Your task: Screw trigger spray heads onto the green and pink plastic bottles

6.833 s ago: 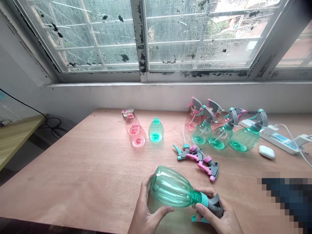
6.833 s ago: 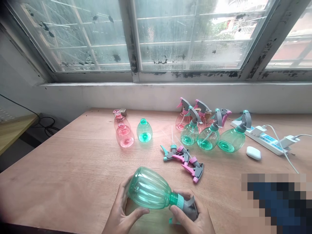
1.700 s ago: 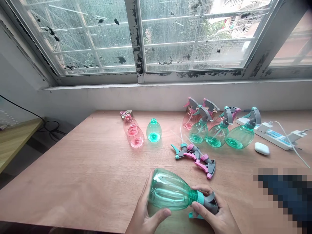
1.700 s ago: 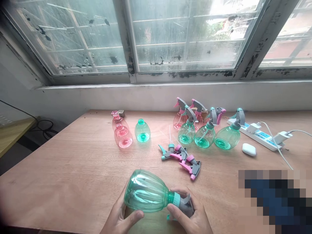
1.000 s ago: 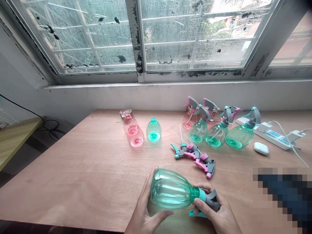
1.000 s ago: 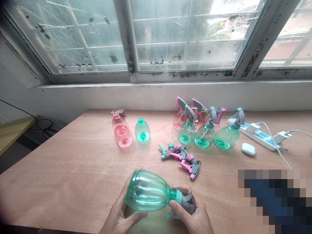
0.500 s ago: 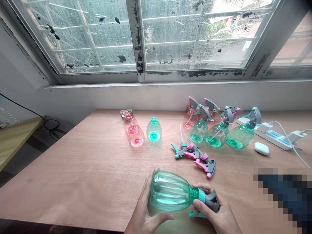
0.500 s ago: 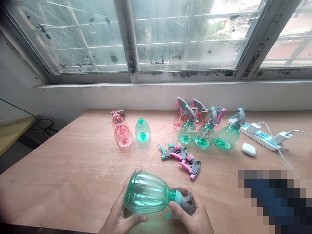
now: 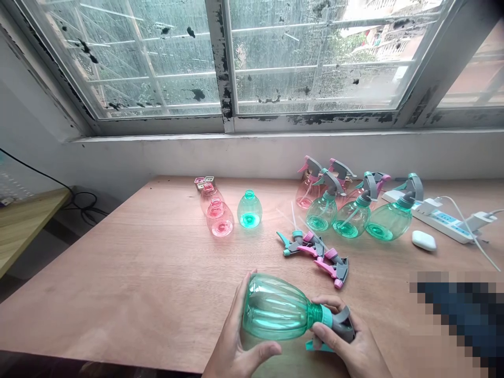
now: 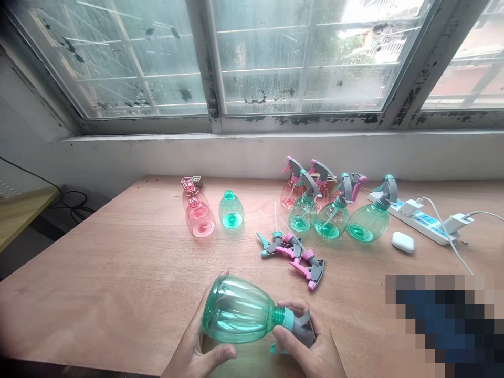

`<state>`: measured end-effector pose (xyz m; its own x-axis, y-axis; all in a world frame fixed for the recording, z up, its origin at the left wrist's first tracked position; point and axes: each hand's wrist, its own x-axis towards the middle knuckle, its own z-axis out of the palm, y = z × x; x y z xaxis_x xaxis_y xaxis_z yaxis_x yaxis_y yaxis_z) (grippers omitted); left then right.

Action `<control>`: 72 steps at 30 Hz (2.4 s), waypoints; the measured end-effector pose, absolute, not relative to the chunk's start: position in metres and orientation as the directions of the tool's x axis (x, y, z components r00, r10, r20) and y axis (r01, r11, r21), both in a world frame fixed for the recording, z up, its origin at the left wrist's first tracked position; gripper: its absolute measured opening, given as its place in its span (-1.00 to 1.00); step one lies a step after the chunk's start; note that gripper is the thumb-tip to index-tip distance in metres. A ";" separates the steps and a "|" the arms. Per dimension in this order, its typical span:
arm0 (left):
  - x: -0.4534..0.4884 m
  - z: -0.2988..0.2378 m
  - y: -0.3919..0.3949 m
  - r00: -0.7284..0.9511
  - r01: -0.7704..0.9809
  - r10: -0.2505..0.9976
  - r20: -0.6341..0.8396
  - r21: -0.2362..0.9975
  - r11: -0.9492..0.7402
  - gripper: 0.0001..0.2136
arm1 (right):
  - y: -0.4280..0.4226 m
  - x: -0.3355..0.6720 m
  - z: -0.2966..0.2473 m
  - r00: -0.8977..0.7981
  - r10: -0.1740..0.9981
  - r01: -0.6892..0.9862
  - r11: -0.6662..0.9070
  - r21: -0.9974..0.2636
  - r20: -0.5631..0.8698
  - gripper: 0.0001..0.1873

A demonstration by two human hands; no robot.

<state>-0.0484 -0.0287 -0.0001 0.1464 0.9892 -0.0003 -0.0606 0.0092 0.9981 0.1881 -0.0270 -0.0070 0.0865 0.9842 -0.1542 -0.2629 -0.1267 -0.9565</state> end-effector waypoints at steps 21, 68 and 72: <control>-0.047 0.009 -0.028 0.114 0.101 0.993 -0.012 0.995 0.000 -0.11 | -0.027 0.193 -0.012 0.040 0.984 -0.305 -0.151 -0.940 -0.171 -0.46; -0.050 0.009 -0.030 0.119 0.080 0.993 -0.013 0.997 0.003 -0.07 | -0.028 0.185 -0.002 0.059 0.986 -0.271 -0.133 -0.953 -0.154 -0.52; -0.049 0.009 -0.028 0.124 0.075 0.992 -0.027 0.997 0.018 -0.08 | -0.028 0.184 0.002 0.068 0.982 -0.281 -0.151 -0.948 -0.177 -0.51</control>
